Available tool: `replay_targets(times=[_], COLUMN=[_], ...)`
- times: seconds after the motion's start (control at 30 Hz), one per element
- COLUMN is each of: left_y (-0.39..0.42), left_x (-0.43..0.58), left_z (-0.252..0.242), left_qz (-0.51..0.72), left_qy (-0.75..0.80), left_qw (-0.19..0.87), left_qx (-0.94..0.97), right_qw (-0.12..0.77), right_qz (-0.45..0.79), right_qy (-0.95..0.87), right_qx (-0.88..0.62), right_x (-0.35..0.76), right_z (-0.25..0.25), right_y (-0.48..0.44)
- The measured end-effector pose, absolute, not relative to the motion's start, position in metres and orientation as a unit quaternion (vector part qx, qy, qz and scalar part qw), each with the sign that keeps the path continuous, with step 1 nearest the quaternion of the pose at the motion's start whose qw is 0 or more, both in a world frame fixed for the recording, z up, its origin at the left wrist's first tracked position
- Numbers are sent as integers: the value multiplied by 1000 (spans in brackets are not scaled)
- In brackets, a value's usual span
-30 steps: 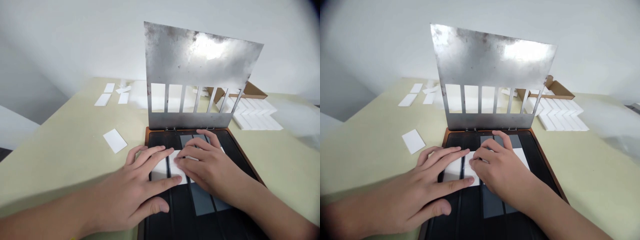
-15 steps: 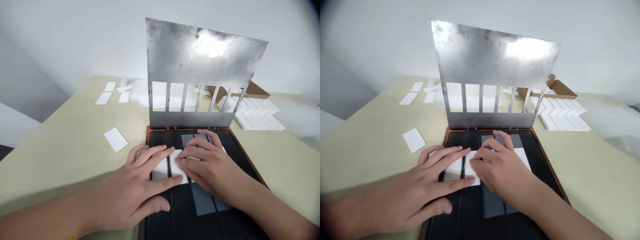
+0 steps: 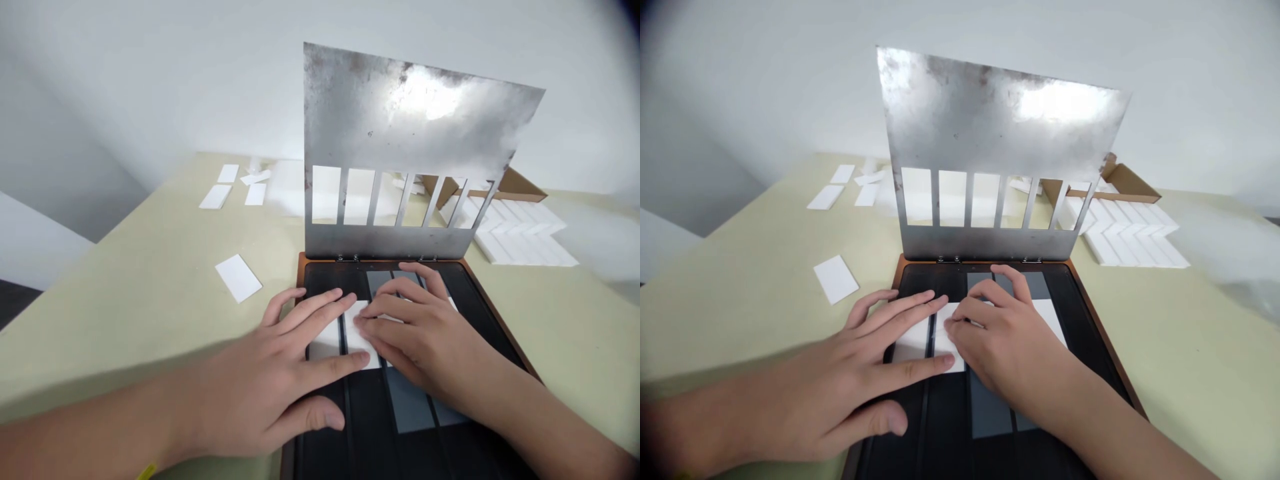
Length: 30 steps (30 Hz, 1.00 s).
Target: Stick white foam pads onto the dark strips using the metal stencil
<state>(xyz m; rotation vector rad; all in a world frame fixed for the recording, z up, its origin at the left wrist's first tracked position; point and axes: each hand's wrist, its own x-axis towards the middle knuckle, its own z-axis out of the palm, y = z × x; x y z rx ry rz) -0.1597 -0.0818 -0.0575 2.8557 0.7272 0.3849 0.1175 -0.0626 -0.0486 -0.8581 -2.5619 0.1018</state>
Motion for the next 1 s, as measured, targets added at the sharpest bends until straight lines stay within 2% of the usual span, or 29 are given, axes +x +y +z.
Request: replay_targets(times=[0.2, 0.43, 0.63, 0.77, 1.0], left_y=[-84, -76, -70, -68, -79], left_x=[-160, -159, -147, -121, -102], left_z=[-59, -56, -45, -41, -56], left_qz=[121, 104, 171, 199, 247], left_qy=[240, 200, 171, 211, 257], left_qw=[86, 78, 93, 97, 40], left_qx=[959, 971, 966, 952, 934], right_qw=[199, 195, 237, 214, 276], right_qz=[54, 192, 112, 99, 58], right_qy=[-927, -903, -901, -905, -896], right_qx=[-313, -330, -347, -355, -343], right_x=[117, 128, 164, 173, 173], right_z=[-45, -9, 38, 11, -54], right_y=[-66, -77, -76, -52, -34])
